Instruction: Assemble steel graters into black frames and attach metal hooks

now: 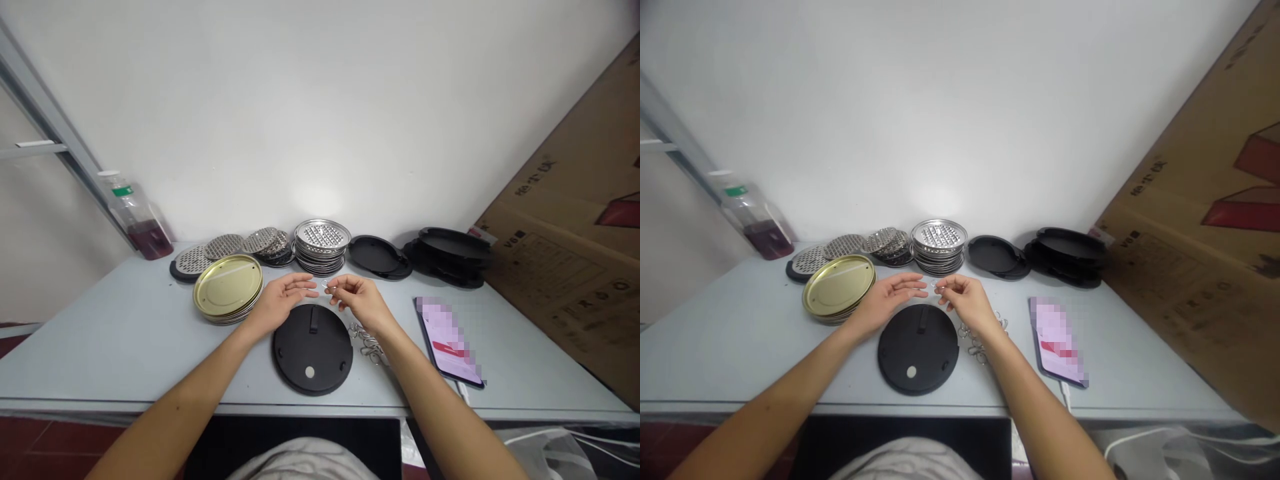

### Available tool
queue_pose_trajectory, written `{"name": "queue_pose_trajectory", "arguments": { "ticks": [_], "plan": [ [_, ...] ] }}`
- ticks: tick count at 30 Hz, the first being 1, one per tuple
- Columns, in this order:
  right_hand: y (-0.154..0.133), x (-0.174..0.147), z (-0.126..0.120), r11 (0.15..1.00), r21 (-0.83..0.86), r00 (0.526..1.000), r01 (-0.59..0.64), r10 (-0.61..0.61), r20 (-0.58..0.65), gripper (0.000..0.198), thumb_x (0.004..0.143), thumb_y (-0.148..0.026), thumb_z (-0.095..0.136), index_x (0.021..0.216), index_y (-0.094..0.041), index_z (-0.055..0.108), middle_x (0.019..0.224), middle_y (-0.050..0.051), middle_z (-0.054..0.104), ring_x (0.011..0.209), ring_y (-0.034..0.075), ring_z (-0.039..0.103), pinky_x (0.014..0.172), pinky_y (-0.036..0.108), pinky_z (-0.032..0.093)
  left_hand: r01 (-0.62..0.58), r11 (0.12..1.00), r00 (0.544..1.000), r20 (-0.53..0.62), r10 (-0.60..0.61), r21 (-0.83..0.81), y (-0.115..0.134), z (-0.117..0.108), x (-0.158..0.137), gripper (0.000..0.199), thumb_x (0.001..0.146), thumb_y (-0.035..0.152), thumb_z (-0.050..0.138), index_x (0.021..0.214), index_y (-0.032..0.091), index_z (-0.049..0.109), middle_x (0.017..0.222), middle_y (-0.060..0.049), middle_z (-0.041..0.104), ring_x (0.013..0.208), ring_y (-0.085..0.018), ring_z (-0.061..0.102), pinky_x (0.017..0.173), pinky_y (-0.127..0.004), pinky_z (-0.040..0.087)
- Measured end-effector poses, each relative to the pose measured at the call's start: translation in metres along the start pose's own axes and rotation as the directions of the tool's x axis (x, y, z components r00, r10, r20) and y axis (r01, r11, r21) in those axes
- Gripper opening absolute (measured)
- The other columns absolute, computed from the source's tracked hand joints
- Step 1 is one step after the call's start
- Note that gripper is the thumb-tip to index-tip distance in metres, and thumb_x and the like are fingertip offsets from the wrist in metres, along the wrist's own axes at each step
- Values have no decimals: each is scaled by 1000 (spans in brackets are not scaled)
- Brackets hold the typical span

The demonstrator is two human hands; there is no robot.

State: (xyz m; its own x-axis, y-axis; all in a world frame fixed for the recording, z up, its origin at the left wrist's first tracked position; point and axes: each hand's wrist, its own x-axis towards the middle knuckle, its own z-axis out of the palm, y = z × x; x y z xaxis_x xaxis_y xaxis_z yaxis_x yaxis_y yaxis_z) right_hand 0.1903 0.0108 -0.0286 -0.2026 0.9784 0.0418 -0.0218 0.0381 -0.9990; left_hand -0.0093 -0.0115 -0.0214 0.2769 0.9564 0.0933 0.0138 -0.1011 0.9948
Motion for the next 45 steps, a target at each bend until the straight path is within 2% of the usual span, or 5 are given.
{"name": "queue_pose_trajectory", "arguments": {
  "ticks": [6, 24, 30, 39, 45],
  "plan": [
    [0, 0, 0, 1000, 18, 1000, -1, 1, -9, 16, 64, -25, 69, 78, -16, 69, 76, 5, 71, 61, 15, 61, 52, 26, 44, 25, 992, 999, -38, -30, -126, 2, -1, 1, 36, 79, 27, 71, 112, 14, 63, 112, -14, 71, 100, -26, 71, 101, -45, 47],
    [-3, -3, 0, 999, 20, 997, 37, -39, 61, 18, 68, -30, 72, 80, -17, 69, 68, 2, 67, 61, 14, 59, 53, 25, 43, 37, 993, 993, -104, -49, -115, 1, 1, 1, 38, 70, 23, 79, 105, 13, 67, 97, -9, 71, 91, -23, 72, 92, -39, 52],
    [-6, -4, 2, 999, -4, 993, 36, -36, 111, 18, 69, -31, 73, 81, -17, 69, 70, 2, 69, 60, 14, 60, 54, 26, 44, 28, 996, 990, -139, -17, 79, 0, -1, 0, 38, 75, 32, 76, 108, 15, 69, 99, -9, 72, 89, -20, 70, 86, -35, 53],
    [-5, -6, 4, 1000, 5, 974, -3, 2, 225, 12, 68, -20, 68, 79, -17, 66, 65, -1, 66, 57, 12, 61, 55, 25, 48, -201, 871, 965, -59, 254, 449, -3, 9, -4, 14, 86, 29, 61, 83, 19, 71, 85, -3, 73, 81, -17, 66, 76, -28, 52],
    [-5, -7, 2, 998, -63, 960, 6, 12, 281, 10, 69, -15, 62, 78, -15, 67, 63, 0, 66, 55, 12, 61, 56, 25, 49, -209, 857, 965, -41, 258, 471, 0, 10, -5, 11, 86, 23, 59, 81, 18, 68, 80, -2, 70, 76, -15, 64, 73, -26, 50]
  ]
}}
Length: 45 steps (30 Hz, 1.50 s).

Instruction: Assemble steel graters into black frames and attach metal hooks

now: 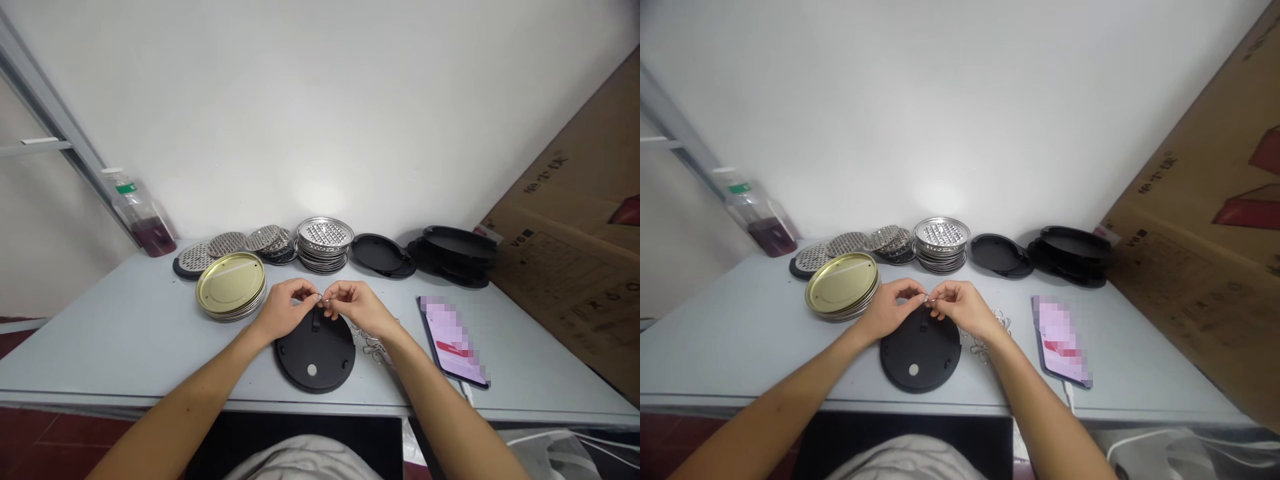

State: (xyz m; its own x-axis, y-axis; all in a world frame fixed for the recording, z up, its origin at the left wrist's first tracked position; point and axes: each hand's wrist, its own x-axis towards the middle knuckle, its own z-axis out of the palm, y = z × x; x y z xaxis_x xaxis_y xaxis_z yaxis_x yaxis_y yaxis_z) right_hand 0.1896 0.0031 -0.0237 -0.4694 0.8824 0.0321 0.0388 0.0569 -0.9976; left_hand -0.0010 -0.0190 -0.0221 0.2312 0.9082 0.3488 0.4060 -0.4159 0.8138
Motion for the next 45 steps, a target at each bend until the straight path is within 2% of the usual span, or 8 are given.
{"name": "queue_pose_trajectory", "arguments": {
  "ticks": [6, 9, 12, 16, 22, 32, 39, 45],
  "plan": [
    [0, -2, -1, 998, 15, 998, 64, -64, -2, 18, 67, -18, 74, 77, -18, 59, 89, 2, 68, 75, 14, 64, 64, 26, 52, 31, 999, 999, -17, -31, -20, -2, 4, -1, 12, 86, 25, 60, 84, 18, 68, 81, -1, 71, 76, -14, 64, 71, -25, 49],
    [3, 0, -1, 998, -3, 998, 57, -57, -15, 19, 70, -23, 74, 82, -18, 59, 73, -1, 64, 61, 12, 61, 56, 25, 49, 33, 999, 999, -26, -33, -7, -3, 6, -1, 12, 86, 25, 60, 84, 18, 69, 81, -1, 71, 75, -14, 65, 71, -24, 49],
    [7, 1, -4, 980, -186, 995, 63, -77, -67, 15, 76, -24, 68, 89, -17, 66, 68, -1, 63, 59, 13, 58, 55, 25, 47, 54, 997, 996, -79, -50, 60, -5, 7, -1, 10, 84, 23, 61, 82, 18, 69, 78, 0, 71, 71, -13, 64, 66, -22, 48],
    [8, 0, -6, 867, -492, 980, 79, -158, -121, 12, 79, -19, 62, 84, -19, 72, 73, 1, 70, 66, 14, 60, 64, 26, 46, 68, 986, 997, -54, -61, 152, -9, 4, -1, 8, 82, 20, 62, 79, 19, 70, 73, 2, 70, 66, -12, 63, 63, -22, 47],
    [6, -2, -1, 720, -690, 975, 75, -198, -102, 10, 75, -14, 62, 75, -19, 71, 72, 1, 70, 66, 15, 60, 63, 25, 44, 10, 974, 1000, 1, -10, 227, -12, 5, -3, 11, 81, 16, 63, 86, 20, 72, 80, 1, 73, 67, -12, 64, 66, -22, 48],
    [10, -7, 2, 689, -708, 961, 155, -271, -53, 18, 79, -11, 59, 85, -22, 72, 85, 3, 72, 78, 18, 64, 67, 27, 47, -6, 967, 1000, -2, 7, 256, -11, 5, -4, 15, 81, 12, 62, 87, 19, 74, 83, -1, 75, 70, -13, 66, 67, -23, 49],
    [31, -16, 10, 677, -679, 872, 283, -476, -112, 23, 80, -5, 57, 88, -22, 71, 84, 3, 71, 86, 20, 62, 79, 34, 49, 22, 952, 999, -34, -12, 304, -5, 6, -4, 14, 78, 10, 64, 83, 18, 75, 77, -1, 74, 65, -13, 65, 66, -23, 48],
    [41, -16, 15, 626, -723, 827, 291, -545, -139, 24, 85, -9, 57, 96, -24, 72, 89, 4, 73, 88, 22, 61, 80, 35, 49, 35, 954, 999, -34, -26, 299, -7, 7, -4, 15, 78, 11, 64, 83, 20, 75, 77, 1, 74, 65, -12, 64, 66, -23, 48]
  ]
}}
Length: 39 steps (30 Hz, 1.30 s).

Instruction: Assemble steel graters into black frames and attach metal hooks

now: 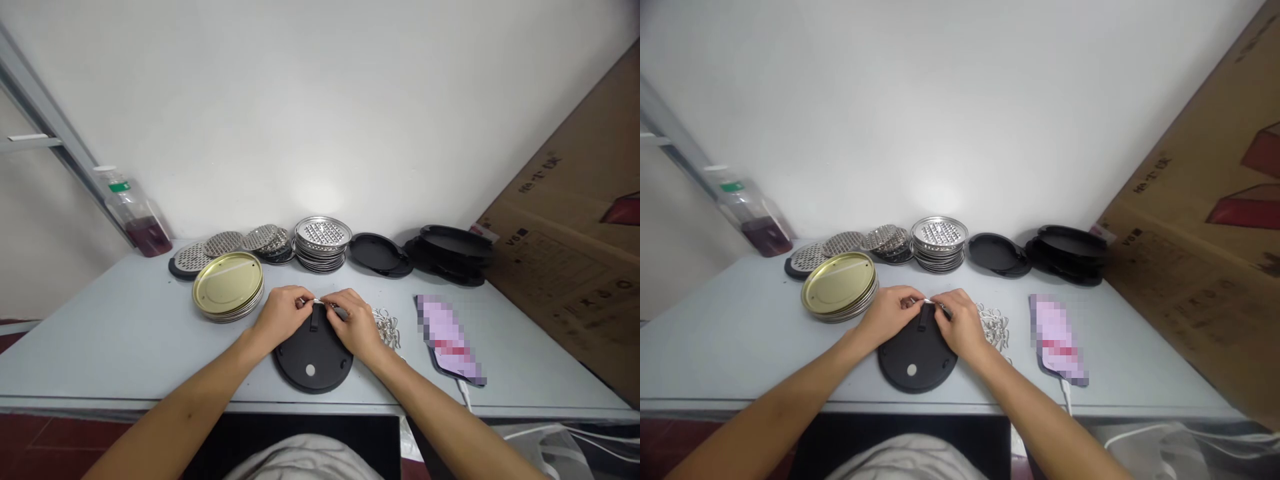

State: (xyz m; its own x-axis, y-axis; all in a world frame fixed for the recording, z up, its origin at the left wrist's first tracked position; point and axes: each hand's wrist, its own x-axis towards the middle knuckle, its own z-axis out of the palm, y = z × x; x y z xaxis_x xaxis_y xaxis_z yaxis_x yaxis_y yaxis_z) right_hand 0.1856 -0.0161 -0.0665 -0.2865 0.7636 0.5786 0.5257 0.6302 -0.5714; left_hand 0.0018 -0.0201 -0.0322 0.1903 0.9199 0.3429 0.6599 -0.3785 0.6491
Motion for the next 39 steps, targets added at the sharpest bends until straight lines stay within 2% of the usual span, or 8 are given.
{"name": "queue_pose_trajectory", "arguments": {
  "ticks": [6, 10, 16, 19, 23, 26, 32, 39],
  "plan": [
    [2, -2, 2, 1000, -9, 1000, -4, 4, 28, 24, 84, -8, 58, 92, -23, 74, 87, 4, 72, 86, 21, 61, 79, 34, 50, -16, 999, 1000, -15, 16, -36, -5, 6, -2, 16, 80, 10, 61, 86, 20, 73, 83, 1, 75, 65, -12, 64, 68, -23, 49],
    [3, -2, 3, 1000, -7, 999, -28, 28, 37, 26, 84, -8, 58, 93, -25, 76, 89, 5, 72, 87, 22, 61, 79, 35, 50, -16, 998, 1000, -25, 14, -61, -6, 6, -3, 14, 81, 11, 60, 85, 20, 70, 78, 2, 72, 64, -11, 63, 66, -22, 49],
    [3, -1, 3, 1000, 0, 998, -30, 30, 51, 30, 82, -6, 58, 94, -26, 76, 90, 5, 70, 87, 22, 60, 79, 36, 51, -50, 999, 999, -10, 50, 11, -3, 4, -3, 13, 81, 9, 60, 80, 19, 69, 74, 1, 70, 66, -13, 63, 67, -24, 48],
    [3, 0, 3, 1000, -1, 998, -31, 31, 56, 30, 82, -5, 58, 94, -25, 76, 90, 5, 70, 88, 22, 60, 79, 36, 50, -68, 997, 998, 9, 68, 38, -2, 5, -7, 15, 84, 10, 59, 88, 19, 70, 81, -1, 72, 70, -14, 64, 70, -26, 51],
    [0, 1, 4, 999, -5, 997, -36, 36, 74, 31, 80, -3, 58, 93, -24, 76, 89, 5, 69, 87, 21, 60, 80, 35, 50, -105, 990, 994, -11, 107, 96, -3, 6, -20, 25, 86, 9, 57, 106, 19, 69, 100, -5, 73, 90, -19, 67, 85, -33, 52],
    [-2, 0, 6, 1000, -2, 997, -25, 26, 79, 30, 80, -2, 58, 93, -22, 76, 88, 6, 69, 87, 22, 60, 81, 36, 51, -131, 983, 991, -3, 133, 127, -3, 5, -28, 27, 89, 9, 53, 109, 19, 68, 105, -6, 72, 97, -21, 65, 91, -37, 51],
    [-1, -1, 8, 1000, -5, 996, -16, 16, 87, 31, 80, -2, 56, 93, -23, 76, 88, 6, 69, 85, 21, 60, 79, 35, 52, -94, 981, 994, 63, 84, 170, 7, 5, -40, 39, 87, 24, 63, 125, 19, 58, 117, -10, 65, 110, -27, 59, 97, -44, 49],
    [-2, 1, 7, 1000, -15, 994, -1, 3, 107, 31, 79, -1, 55, 92, -22, 75, 88, 6, 68, 86, 21, 60, 79, 36, 52, -76, 985, 997, -16, 80, 152, 4, 14, -46, 43, 83, 29, 70, 124, 20, 57, 114, -9, 63, 110, -27, 56, 99, -44, 47]
  ]
}}
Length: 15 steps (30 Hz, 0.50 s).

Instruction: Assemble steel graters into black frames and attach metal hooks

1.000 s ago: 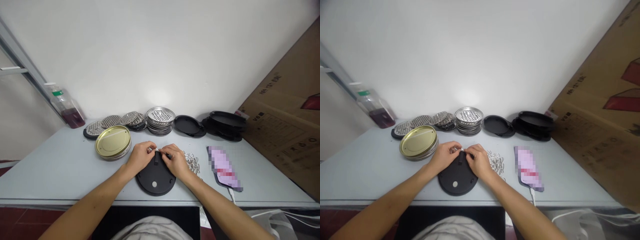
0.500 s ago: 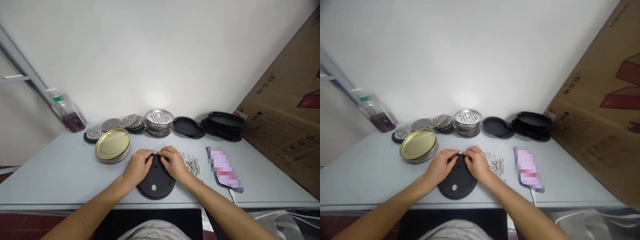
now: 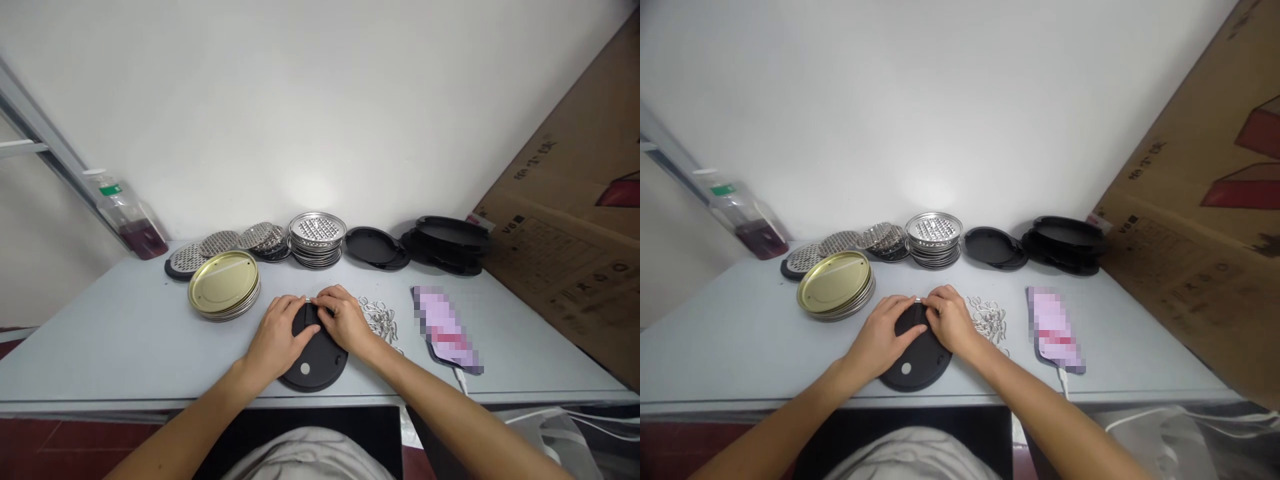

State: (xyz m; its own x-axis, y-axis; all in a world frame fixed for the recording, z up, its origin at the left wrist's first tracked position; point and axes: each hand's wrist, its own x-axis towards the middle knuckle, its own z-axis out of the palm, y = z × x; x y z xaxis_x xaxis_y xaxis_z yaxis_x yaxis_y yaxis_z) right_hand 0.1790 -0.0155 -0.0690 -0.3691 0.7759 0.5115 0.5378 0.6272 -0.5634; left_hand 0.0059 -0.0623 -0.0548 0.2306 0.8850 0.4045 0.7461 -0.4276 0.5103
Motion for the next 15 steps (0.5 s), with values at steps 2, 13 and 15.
{"name": "queue_pose_trajectory", "arguments": {
  "ticks": [2, 13, 15],
  "plan": [
    [-1, 0, 0, 1000, -4, 1000, -15, 16, 7, 30, 79, -2, 56, 92, -21, 75, 88, 6, 68, 86, 21, 60, 79, 35, 52, 0, 1000, 1000, -6, 0, -14, -1, 0, 0, 45, 81, 30, 73, 123, 21, 58, 113, -8, 63, 109, -27, 56, 99, -43, 47],
    [-2, 1, 1, 1000, -14, 999, 1, 0, 39, 27, 78, -1, 56, 89, -18, 74, 86, 7, 67, 83, 20, 59, 78, 33, 50, -9, 1000, 999, 31, 9, -9, 2, -3, 1, 33, 87, 29, 65, 118, 20, 64, 106, -8, 60, 105, -24, 57, 99, -41, 47],
    [-2, 1, 1, 1000, -13, 999, 4, -4, 42, 26, 78, -1, 55, 88, -18, 74, 86, 7, 67, 83, 20, 59, 77, 33, 50, -19, 1000, 999, 34, 19, -12, 2, -3, 1, 32, 87, 28, 65, 118, 20, 64, 105, -8, 59, 105, -25, 57, 98, -41, 47]
  ]
}}
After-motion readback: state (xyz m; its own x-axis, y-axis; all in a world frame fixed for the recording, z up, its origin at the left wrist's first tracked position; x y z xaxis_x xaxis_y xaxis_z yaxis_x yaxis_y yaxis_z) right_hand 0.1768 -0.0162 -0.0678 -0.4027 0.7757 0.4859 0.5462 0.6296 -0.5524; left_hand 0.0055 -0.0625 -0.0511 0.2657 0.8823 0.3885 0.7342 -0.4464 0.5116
